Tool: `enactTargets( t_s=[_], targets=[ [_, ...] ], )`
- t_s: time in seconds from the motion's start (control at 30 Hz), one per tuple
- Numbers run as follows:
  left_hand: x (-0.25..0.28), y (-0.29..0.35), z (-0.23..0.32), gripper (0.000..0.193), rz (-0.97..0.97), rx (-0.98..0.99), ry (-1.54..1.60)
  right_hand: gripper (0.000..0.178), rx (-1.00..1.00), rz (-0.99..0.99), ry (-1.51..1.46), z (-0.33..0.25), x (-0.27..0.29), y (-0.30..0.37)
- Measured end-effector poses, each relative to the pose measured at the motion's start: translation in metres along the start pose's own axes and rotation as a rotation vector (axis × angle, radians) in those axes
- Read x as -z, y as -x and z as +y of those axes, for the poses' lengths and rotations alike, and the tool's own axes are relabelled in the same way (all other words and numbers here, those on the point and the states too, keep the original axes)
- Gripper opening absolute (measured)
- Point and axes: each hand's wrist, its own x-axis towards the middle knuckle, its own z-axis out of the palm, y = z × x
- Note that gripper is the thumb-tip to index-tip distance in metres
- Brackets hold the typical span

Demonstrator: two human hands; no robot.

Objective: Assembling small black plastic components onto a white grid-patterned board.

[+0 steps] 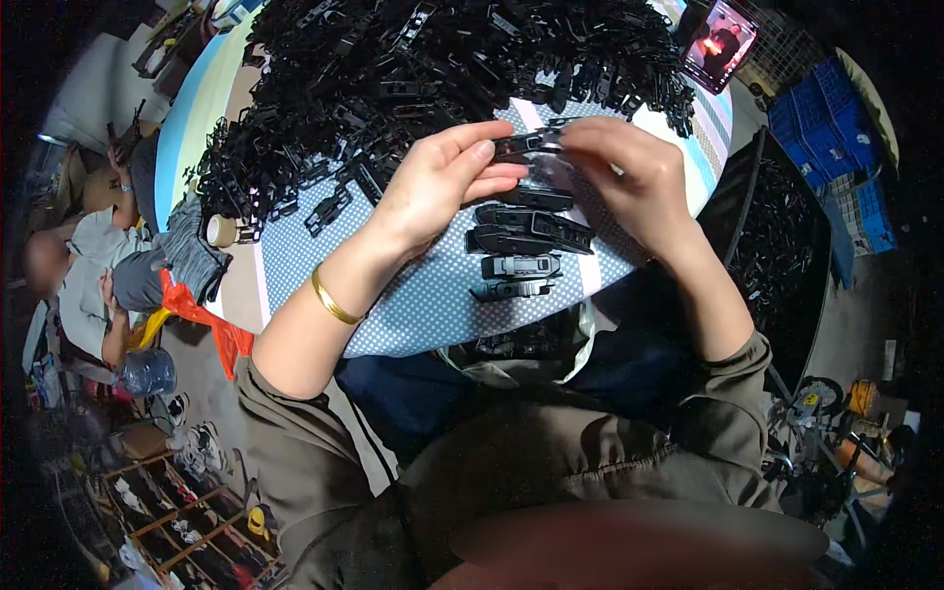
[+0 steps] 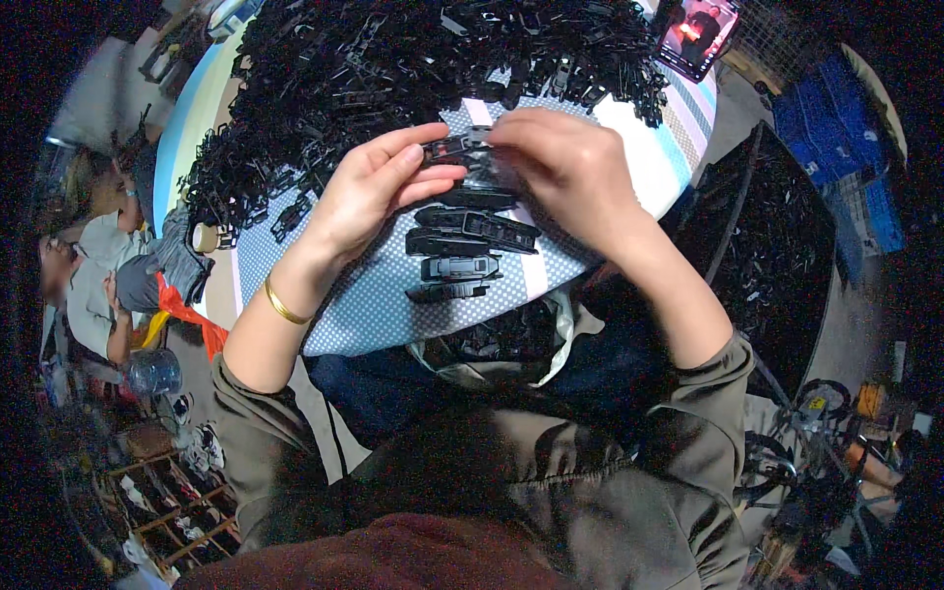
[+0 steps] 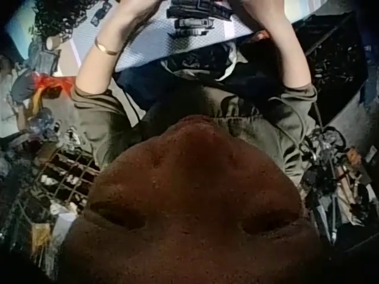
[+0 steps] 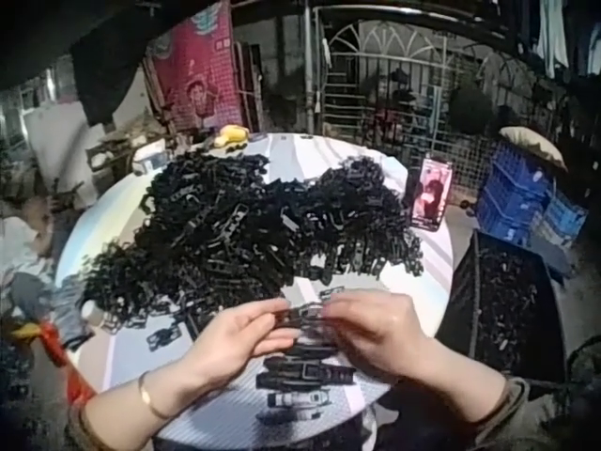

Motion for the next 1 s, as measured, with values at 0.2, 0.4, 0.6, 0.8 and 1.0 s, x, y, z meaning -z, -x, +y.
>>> enactTargets(
  t_s=[0.2,0.4,0.6,0.8,1.0],
  targets=[
    [0.002,0.0,-0.005,0.034,-0.034,0.018,0.004,0.027,0.195,-0.105,0.193,-0.013,-0.009,-0.01],
    [0.0,0.0,-0.008,0.033,0.036,-0.014,0.016,0.023,0.221,-0.122,0.236,-0.026,-0.01,-0.018],
    [0.002,-0.001,-0.009,0.035,-0.017,-0.046,0.143,0.021,0.204,-0.116,0.247,-0.025,-0.014,-0.022],
    [0.008,0.0,-0.001,0.038,-0.08,-0.035,0.267,0.02,0.299,0.009,0.198,-0.015,-0.024,-0.023],
    [0.013,-0.004,-0.004,0.042,-0.11,-0.015,0.201,0.028,0.0,-0.095,-0.142,-0.002,-0.017,-0.024]
  ],
)
